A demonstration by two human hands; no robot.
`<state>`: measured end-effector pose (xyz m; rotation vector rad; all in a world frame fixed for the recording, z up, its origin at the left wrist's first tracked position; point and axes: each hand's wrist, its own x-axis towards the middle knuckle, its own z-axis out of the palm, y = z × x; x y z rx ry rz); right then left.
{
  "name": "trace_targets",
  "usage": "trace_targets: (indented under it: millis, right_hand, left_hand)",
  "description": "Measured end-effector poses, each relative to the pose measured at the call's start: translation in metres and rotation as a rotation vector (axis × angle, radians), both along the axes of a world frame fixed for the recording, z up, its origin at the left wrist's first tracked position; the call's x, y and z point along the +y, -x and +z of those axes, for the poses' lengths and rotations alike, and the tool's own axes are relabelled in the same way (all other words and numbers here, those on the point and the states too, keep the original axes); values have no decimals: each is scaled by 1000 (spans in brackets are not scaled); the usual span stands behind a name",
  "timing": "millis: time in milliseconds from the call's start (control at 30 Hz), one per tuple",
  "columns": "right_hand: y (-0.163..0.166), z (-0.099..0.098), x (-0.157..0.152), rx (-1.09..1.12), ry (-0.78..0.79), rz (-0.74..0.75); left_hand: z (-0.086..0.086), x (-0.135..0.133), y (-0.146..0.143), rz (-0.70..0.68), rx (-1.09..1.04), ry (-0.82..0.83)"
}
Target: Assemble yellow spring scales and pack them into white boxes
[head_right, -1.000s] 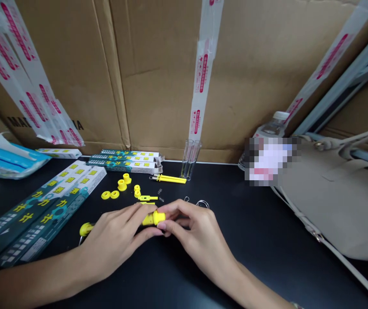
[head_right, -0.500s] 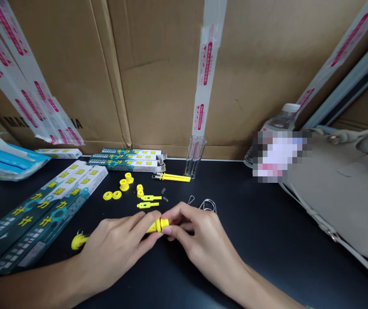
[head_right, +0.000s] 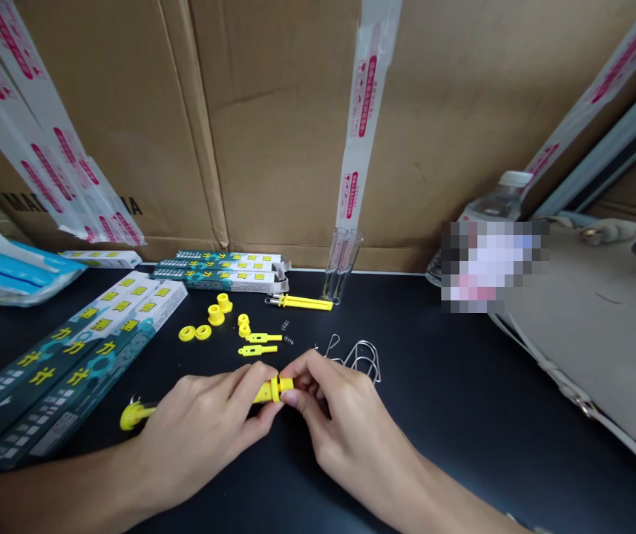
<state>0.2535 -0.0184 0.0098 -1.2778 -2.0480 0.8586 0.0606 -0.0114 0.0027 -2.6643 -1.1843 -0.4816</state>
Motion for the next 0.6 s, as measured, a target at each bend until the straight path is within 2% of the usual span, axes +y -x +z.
trace_targets:
  millis: [267, 400, 600]
  right_hand:
    - [-1, -7, 0, -177, -135, 139]
    - [-2, -11, 4, -149, -113, 178]
    - [-11, -2, 13, -254, -185, 293]
  left_hand:
    - [-4, 0, 2, -53, -14, -16]
    - [-7, 1, 3, -81, -50, -49]
    - [-8, 2, 6, -65, -127, -38]
